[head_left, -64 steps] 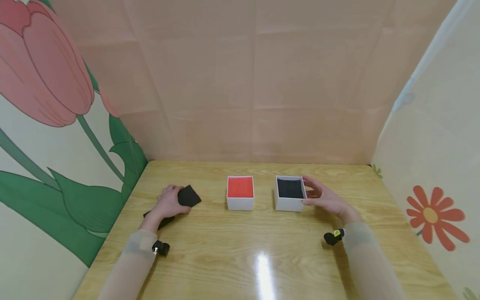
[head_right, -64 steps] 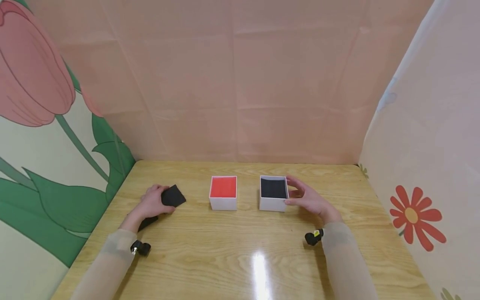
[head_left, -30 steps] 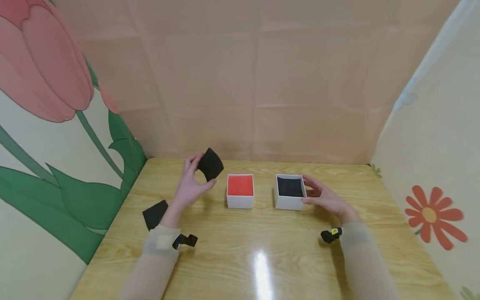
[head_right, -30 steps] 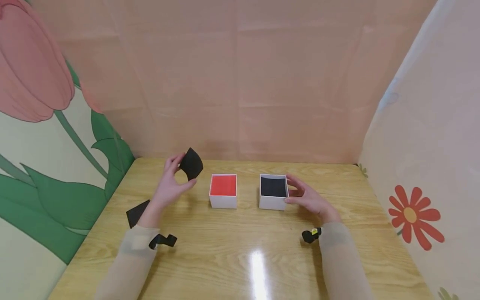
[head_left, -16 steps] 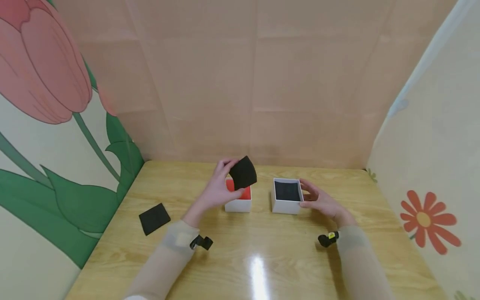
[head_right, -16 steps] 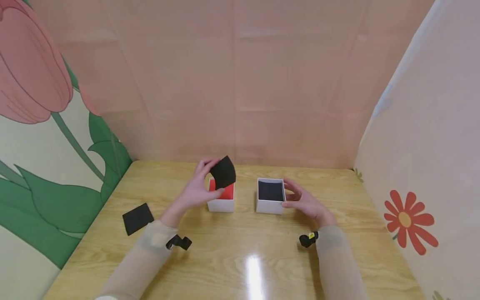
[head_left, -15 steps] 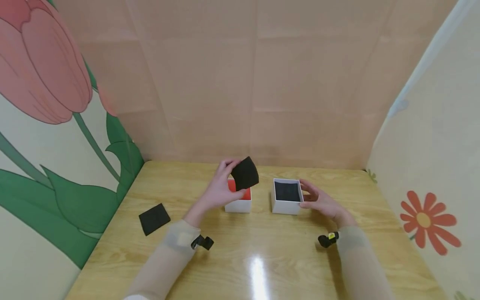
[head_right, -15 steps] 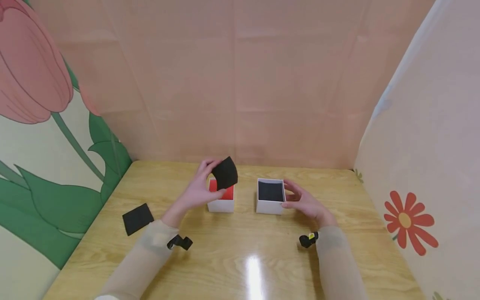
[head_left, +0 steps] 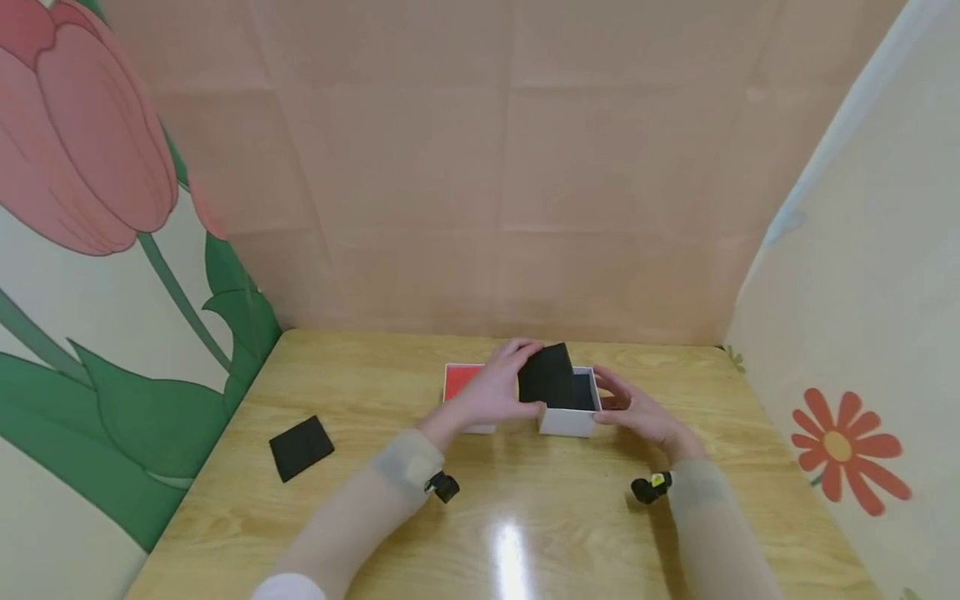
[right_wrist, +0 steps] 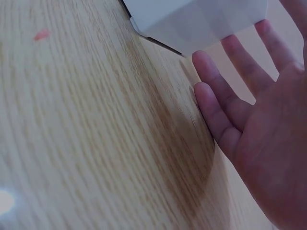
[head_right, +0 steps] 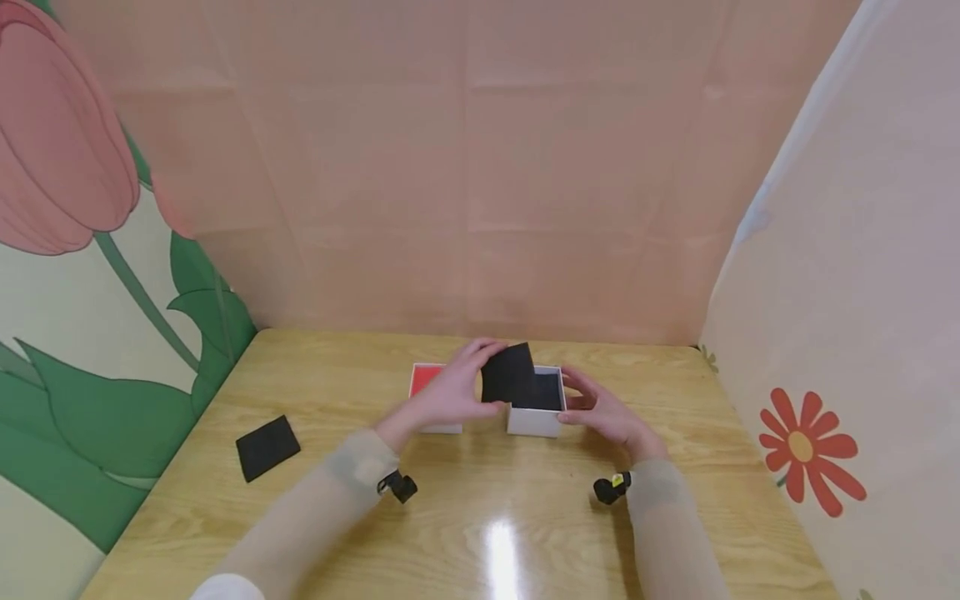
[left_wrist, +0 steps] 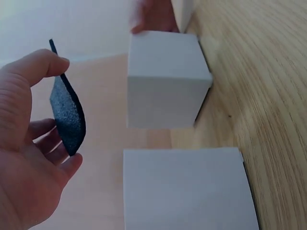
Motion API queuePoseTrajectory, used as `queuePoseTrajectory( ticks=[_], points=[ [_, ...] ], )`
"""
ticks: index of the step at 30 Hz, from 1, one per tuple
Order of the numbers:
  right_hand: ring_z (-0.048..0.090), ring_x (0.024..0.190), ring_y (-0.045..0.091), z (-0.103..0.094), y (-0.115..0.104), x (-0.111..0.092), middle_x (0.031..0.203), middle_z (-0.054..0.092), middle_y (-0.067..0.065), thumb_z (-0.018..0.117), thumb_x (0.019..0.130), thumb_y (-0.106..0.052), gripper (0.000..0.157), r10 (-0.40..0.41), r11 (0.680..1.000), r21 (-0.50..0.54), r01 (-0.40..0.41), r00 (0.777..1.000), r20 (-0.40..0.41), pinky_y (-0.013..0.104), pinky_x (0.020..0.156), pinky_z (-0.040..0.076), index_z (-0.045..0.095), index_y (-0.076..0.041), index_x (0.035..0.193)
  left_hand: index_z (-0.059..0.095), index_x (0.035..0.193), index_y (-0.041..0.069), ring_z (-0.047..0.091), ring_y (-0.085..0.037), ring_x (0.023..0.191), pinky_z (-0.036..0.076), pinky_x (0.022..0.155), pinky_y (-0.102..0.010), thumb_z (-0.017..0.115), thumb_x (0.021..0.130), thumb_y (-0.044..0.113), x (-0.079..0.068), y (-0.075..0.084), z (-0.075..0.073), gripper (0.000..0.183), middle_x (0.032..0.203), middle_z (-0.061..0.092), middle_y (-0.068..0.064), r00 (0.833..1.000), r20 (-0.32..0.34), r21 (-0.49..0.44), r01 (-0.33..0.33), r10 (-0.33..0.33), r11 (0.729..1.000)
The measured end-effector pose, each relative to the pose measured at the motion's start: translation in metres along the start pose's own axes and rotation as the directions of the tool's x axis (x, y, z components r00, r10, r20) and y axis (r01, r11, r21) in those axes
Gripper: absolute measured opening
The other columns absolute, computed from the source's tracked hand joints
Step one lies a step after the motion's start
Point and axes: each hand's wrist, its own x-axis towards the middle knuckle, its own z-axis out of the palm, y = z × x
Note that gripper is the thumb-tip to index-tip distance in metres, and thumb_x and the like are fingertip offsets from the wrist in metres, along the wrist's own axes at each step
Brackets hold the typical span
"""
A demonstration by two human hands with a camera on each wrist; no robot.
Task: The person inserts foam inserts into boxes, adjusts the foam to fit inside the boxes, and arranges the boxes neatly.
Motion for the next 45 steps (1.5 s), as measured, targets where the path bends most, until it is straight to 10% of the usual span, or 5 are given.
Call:
queuePoseTrajectory(
  ticks=[14,30,39,45],
  points=[
    [0.037,0.150,0.053,0.003,-0.002,-0.003,0.176,0.019,0.019,0.076,0.101,-0.022,0.093,-0.013,0.999,0.044,0.012,1.000,0.021,0.073,0.119,0.028,0.018,-0.030,0.173,0.044,0.163,0.007,0.042,-0.025,0.149,0.042,0.118,-0.033,0.080,0.094,0.042,0.041,0.013,0.038,0.086,0.164,0.044,-0.009,0.977,0.191,0.221,0.045,-0.089,0.974],
    [0.036,0.150,0.053,0.007,0.000,-0.004,0.177,0.015,0.020,0.076,0.101,-0.022,0.096,-0.010,0.999,0.040,0.009,1.000,0.019,0.073,0.119,0.029,0.013,-0.022,0.174,0.040,0.165,0.008,0.044,-0.023,0.150,0.036,0.123,-0.035,0.077,0.099,0.042,0.042,0.002,0.048,0.083,0.167,0.042,-0.008,0.961,0.256,0.117,0.076,-0.104,0.990],
    [0.038,0.149,0.053,0.007,0.004,-0.004,0.176,0.017,0.022,0.075,0.102,-0.023,0.092,-0.029,0.999,0.036,0.029,0.999,0.015,0.072,0.119,0.030,0.017,-0.031,0.173,0.034,0.168,0.007,0.018,-0.027,0.163,0.015,0.131,-0.046,0.067,0.106,0.045,0.036,-0.002,0.052,0.080,0.174,0.030,-0.010,0.954,0.294,0.096,0.022,-0.049,0.995],
    [0.039,0.148,0.053,0.008,0.003,0.000,0.174,0.019,0.024,0.075,0.102,-0.020,0.095,-0.040,0.999,0.034,0.040,0.999,0.012,0.070,0.118,0.032,0.014,-0.020,0.174,0.029,0.171,0.015,0.015,-0.026,0.164,0.020,0.130,-0.046,0.064,0.106,0.052,0.032,-0.005,0.045,0.083,0.177,0.023,-0.003,0.967,0.246,-0.024,0.076,-0.067,0.997]
  ],
)
